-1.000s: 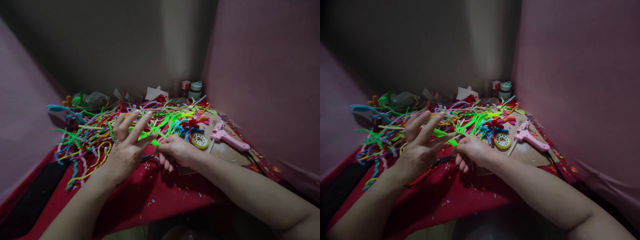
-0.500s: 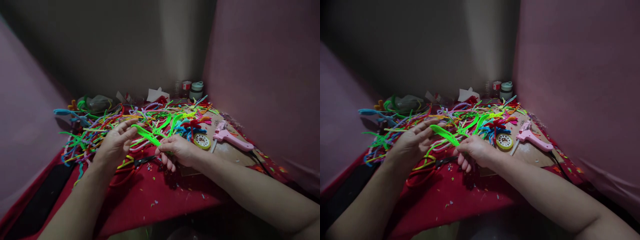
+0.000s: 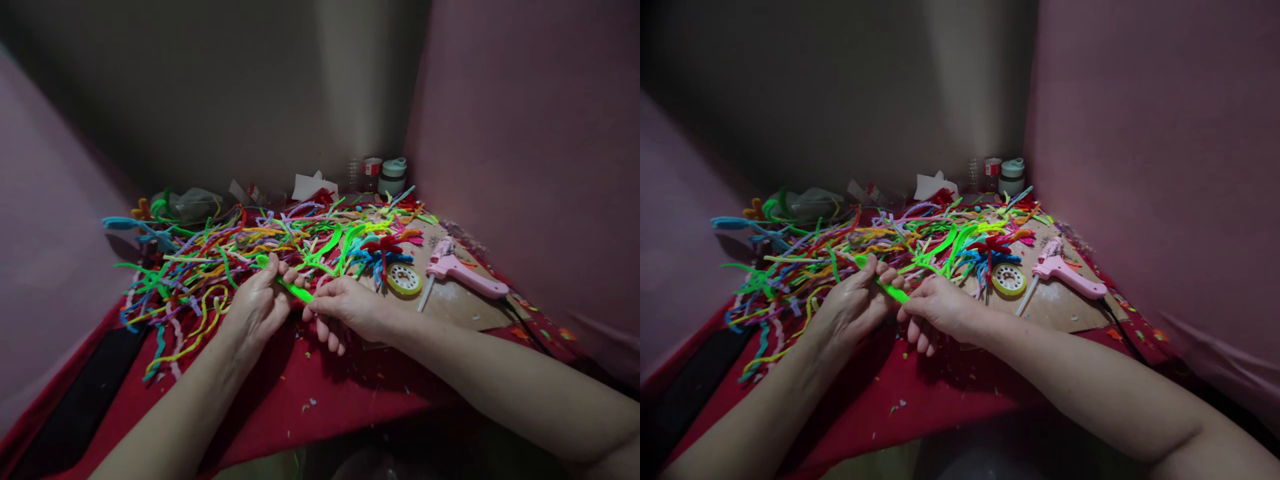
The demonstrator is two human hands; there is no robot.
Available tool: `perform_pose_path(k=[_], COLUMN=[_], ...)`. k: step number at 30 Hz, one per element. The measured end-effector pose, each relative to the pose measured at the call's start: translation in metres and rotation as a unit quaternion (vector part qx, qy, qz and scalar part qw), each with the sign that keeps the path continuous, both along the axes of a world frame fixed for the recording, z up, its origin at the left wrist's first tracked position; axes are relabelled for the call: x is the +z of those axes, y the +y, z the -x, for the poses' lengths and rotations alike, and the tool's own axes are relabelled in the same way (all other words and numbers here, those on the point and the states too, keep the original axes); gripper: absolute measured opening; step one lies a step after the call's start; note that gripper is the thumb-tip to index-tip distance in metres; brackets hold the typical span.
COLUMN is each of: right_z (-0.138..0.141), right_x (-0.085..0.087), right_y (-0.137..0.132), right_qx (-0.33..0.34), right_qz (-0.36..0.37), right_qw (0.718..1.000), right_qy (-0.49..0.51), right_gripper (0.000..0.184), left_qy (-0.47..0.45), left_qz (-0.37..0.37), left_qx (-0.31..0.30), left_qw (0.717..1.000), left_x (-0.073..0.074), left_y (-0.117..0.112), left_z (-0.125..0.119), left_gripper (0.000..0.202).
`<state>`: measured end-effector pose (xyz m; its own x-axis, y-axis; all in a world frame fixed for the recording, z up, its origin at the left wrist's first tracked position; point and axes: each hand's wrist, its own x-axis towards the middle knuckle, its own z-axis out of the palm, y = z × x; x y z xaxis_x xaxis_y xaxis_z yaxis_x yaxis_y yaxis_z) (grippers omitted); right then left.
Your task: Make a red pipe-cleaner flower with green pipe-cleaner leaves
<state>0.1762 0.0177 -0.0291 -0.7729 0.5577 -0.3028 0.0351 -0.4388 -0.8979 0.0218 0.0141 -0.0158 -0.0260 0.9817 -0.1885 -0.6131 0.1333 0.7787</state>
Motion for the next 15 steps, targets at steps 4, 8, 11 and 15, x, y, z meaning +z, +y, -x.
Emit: perform_pose_path(k=[4,8,11,15], right_z=[0.001,0.001,0.0,0.001], right_x=[0.001,0.003,0.003,0.002], right_y=[-0.001,0.001,0.002,0.003], right_qx=[-0.023,-0.046,-0.047,-0.043], right_qz=[-0.007,-0.005,0.004,0.018], right_qw=[1.0,0.999,0.999,0.998], right_qy=[-0.003,0.008,0.018,0.043], right_gripper=[0.015,0.015,0.015,0.014], left_qy=[0.037,0.106,0.124,0.124], left_qz=[-0.004,-0.01,-0.007,0.001], left_qx=[-0.036,-0.129,-0.122,-0.091], left_qw=[0.999,0.986,0.985,0.988], left_x=[0.003,0.001,-0.002,-0.004], left_y=[-0.005,-0.01,-0.012,-0.014], left_z=[0.002,0.001,-0.003,-0.009], left_gripper=[0.011,0.015,0.018,0.02])
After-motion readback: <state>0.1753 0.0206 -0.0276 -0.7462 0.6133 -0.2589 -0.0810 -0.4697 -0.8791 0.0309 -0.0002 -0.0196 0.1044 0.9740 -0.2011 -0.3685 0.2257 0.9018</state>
